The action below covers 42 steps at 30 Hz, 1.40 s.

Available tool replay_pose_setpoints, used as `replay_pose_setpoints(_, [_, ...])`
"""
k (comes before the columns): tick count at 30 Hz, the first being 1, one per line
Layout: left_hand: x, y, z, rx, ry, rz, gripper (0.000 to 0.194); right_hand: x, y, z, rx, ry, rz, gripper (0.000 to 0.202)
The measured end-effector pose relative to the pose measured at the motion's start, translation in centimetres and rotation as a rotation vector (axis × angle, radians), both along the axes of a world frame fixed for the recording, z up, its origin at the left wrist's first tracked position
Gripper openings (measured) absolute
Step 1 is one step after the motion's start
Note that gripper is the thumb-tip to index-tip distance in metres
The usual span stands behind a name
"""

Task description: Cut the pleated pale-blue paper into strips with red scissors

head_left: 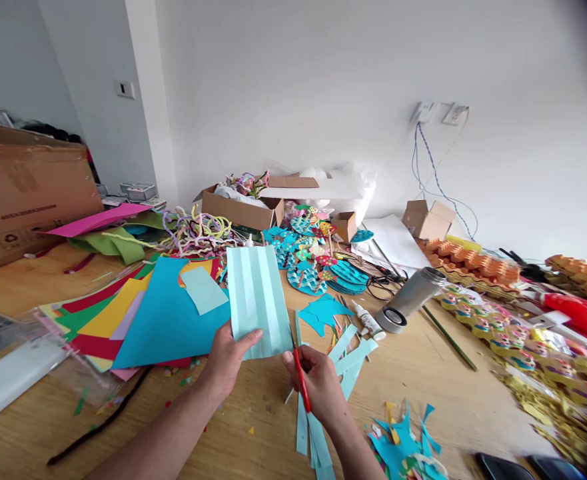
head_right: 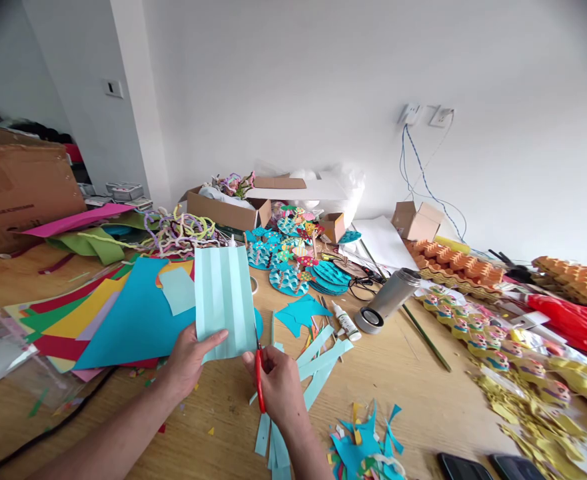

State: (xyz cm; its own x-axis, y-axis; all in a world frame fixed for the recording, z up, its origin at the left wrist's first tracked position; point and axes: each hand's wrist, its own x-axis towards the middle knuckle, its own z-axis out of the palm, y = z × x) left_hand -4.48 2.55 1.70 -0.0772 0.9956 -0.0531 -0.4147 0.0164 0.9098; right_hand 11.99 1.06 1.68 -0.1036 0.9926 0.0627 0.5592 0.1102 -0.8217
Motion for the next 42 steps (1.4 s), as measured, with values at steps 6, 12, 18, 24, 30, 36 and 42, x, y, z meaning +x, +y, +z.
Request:
replay_pose_setpoints(6, [0.0, 0.0, 0.1, 0.002, -0.019, -0.001, 0.047, 0.0, 0.0, 0.0, -0.011, 0.004, -0.016, 0.035])
replay_pose_setpoints(12, [0.1, 0.0, 0.0, -0.011, -0.046, -0.006, 0.055, 0.0, 0.3, -0.2, -0.018, 0.038, -0.031, 0.036])
replay_pose_setpoints(18, [0.1, 0.0, -0.1, -0.02, -0.067, -0.007, 0.052, -0.1, 0.2, 0.0, -0.031, 0.06, -0.038, 0.037])
replay_pose_setpoints(24, [0.2, -0.1, 0.2, -0.025, -0.085, -0.004, 0.049, -0.3, -0.1, 0.3, -0.047, 0.077, -0.046, 0.038])
replay_pose_setpoints(30, [0.2, -0.1, 0.4, -0.022, -0.068, -0.001, 0.048, -0.4, -0.2, 0.8, -0.079, 0.082, -0.046, 0.042])
replay_pose_setpoints(36, [0.2, -0.3, 0.6, -0.011, -0.036, 0.0, 0.048, -0.3, -0.2, 0.9, -0.081, 0.077, -0.041, 0.04])
replay_pose_setpoints(42, [0.3, -0.4, 0.8, 0.011, -0.013, -0.03, 0.034, -0.2, -0.2, 0.9, -0.067, 0.066, -0.049, 0.04])
